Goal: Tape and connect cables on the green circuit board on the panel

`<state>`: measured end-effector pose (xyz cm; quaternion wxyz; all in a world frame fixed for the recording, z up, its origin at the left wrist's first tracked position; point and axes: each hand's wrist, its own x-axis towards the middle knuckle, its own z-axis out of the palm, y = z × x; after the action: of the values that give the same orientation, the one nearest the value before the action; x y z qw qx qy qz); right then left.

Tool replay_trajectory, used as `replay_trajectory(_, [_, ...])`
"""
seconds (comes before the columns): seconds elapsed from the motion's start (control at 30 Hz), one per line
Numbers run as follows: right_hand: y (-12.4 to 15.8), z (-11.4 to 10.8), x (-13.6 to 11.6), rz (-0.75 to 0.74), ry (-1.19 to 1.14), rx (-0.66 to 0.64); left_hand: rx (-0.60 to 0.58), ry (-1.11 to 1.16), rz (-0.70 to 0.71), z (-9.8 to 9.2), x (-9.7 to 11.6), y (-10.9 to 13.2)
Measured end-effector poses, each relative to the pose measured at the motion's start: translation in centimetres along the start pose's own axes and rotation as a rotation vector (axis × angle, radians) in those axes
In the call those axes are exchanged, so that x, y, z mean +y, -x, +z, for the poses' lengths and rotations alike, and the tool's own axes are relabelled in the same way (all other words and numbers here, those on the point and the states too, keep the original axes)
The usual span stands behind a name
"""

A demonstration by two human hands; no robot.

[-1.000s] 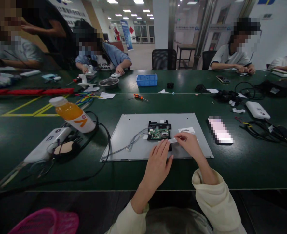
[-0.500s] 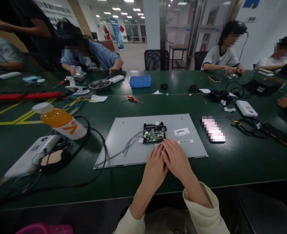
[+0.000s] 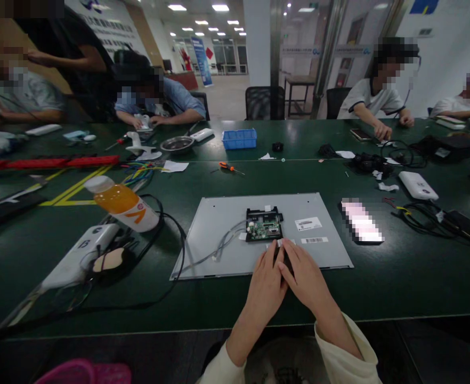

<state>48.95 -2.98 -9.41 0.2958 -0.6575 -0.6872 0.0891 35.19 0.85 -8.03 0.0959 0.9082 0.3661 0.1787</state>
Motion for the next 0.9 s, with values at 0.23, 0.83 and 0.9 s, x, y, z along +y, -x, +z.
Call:
replay_trajectory(0.23, [0.3,0.4,0.2,0.005,0.082,0.055,0.010,-0.013,-0.019,0.0,0.4,0.0])
replay_trajectory(0.83, [-0.9,-0.6,0.0,0.020,0.104,0.080,0.054,-0.035,-0.025,-0.3,0.7,-0.9])
replay_trajectory(0.9, [-0.9,-0.6,-0.1,0.025,0.121,0.084,0.054,-0.030,-0.032,-0.3,0.6,-0.8])
